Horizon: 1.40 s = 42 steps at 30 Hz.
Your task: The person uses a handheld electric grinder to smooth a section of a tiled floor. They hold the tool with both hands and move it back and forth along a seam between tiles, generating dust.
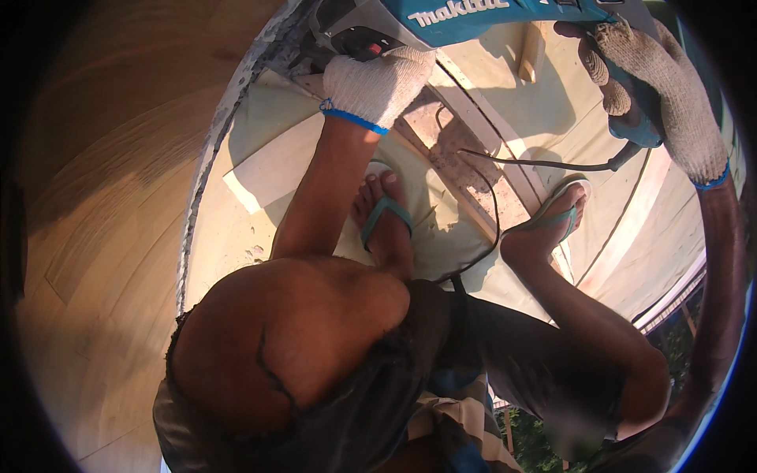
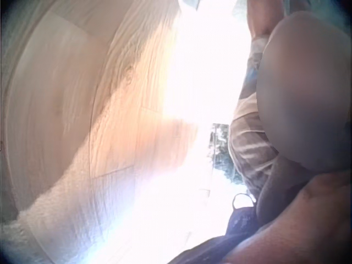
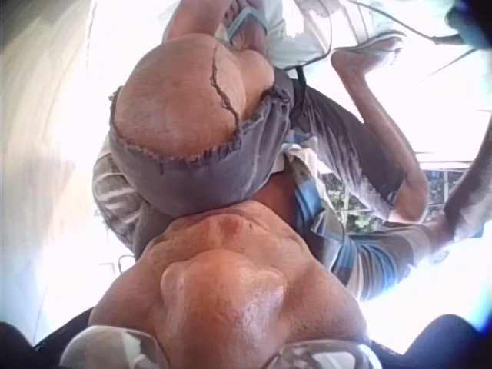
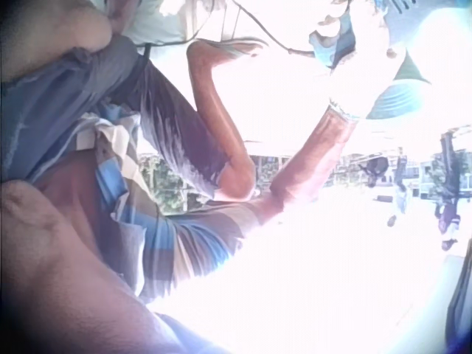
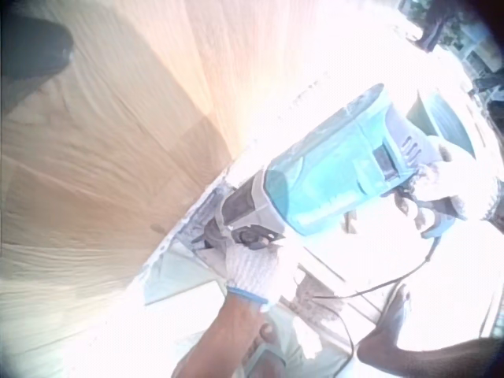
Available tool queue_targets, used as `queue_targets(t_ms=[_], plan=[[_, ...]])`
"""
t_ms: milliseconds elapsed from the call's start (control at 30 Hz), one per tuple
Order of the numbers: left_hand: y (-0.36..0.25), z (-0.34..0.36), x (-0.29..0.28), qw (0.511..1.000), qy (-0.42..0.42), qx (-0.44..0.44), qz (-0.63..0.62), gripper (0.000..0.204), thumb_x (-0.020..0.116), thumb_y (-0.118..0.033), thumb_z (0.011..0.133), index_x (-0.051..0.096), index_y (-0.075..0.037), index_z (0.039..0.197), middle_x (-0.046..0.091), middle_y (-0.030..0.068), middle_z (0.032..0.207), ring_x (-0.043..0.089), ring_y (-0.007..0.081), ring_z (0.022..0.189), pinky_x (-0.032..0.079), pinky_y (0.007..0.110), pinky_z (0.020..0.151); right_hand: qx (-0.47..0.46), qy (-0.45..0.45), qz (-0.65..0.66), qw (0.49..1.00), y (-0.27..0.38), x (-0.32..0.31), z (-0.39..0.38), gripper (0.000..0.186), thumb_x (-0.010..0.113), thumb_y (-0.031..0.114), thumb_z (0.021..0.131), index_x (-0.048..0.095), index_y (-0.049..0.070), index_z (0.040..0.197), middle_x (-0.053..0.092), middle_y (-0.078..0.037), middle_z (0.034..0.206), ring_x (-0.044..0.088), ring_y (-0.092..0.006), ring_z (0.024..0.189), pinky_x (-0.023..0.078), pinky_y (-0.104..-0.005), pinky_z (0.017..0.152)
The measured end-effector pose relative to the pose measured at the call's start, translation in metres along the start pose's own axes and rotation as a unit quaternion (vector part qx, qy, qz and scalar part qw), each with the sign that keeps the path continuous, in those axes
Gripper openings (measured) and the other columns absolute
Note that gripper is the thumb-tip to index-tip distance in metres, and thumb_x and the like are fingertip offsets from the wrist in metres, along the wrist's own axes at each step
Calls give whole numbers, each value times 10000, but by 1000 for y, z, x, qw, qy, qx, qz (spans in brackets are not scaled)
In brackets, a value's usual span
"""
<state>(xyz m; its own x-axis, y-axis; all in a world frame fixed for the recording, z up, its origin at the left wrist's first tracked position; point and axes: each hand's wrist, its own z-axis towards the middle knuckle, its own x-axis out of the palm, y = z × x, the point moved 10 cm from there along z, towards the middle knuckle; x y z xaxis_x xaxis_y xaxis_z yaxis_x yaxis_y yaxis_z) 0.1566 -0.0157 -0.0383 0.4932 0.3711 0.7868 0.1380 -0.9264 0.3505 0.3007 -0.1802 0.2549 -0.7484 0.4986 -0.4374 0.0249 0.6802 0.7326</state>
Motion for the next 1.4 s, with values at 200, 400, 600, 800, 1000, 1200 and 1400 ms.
queue_targets(t_ms=[200, 400, 600, 800, 1000, 1200, 1400], plan=[[-11, -19, 21, 998, -24, -23, -53, 184, 533, -208, 1065, 691, -112, 1075, 677, 51, 1109, 660, 240, 1083, 584, 472, 969, -11, -3, -48, 999, 9, -1, 8, 660, 838, 566, 957, 704, 49, 1345, 749, -70, 976, 706, -118, 755, 584, -261, 728], [-23, -23, 29, 997, -7, -24, -77, 209, 532, -231, 1073, 703, -113, 1096, 701, 61, 1160, 672, 250, 1128, 582, 491, 996, -11, -6, -66, 998, 7, -1, 6, 689, 860, 565, 941, 689, 45, 1360, 758, -82, 993, 719, -131, 771, 596, -272, 747], [-27, -29, 36, 993, 31, -38, -107, 235, 530, -253, 1080, 716, -114, 1118, 724, 71, 1211, 684, 261, 1172, 580, 510, 1023, -25, -16, -93, 995, -1, 4, 5, 720, 882, 563, 925, 675, 40, 1375, 767, -94, 1011, 732, -143, 788, 608, -284, 766], [-20, -45, 68, 978, 86, -85, -168, 284, 522, -296, 1096, 726, -109, 1155, 755, 85, 1251, 709, 269, 1196, 585, 515, 1036, -59, -47, -149, 986, -6, 22, 1, 753, 903, 562, 909, 660, 36, 1390, 776, -105, 1028, 745, -155, 805, 620, -296, 785], [-16, -76, 67, 999, -31, 17, -21, 400, 470, -386, 1139, 699, -75, 1246, 780, 100, 1240, 753, 256, 1144, 630, 452, 960, -91, -86, -221, 967, -3, 45, -21, 787, 925, 560, 893, 645, 31, 1405, 785, -117, 1045, 758, -168, 821, 632, -308, 805], [-5, -50, 44, 996, -29, -30, -74, 328, 466, -288, 1118, 700, -114, 1269, 714, 116, 1373, 658, 323, 1317, 529, 541, 1157, 12, 20, -85, 996, -13, 40, -34, 702, 885, 532, 944, 645, 14, 1352, 777, -101, 990, 736, -143, 774, 624, -310, 801], [-9, -44, 35, 993, -63, -25, -94, 309, 481, -255, 1106, 706, -113, 1264, 725, 98, 1364, 661, 313, 1322, 536, 542, 1145, 42, 48, -54, 997, -19, 41, -22, 634, 828, 517, 1000, 643, 9, 1330, 744, -73, 898, 707, -127, 736, 594, -305, 718]])
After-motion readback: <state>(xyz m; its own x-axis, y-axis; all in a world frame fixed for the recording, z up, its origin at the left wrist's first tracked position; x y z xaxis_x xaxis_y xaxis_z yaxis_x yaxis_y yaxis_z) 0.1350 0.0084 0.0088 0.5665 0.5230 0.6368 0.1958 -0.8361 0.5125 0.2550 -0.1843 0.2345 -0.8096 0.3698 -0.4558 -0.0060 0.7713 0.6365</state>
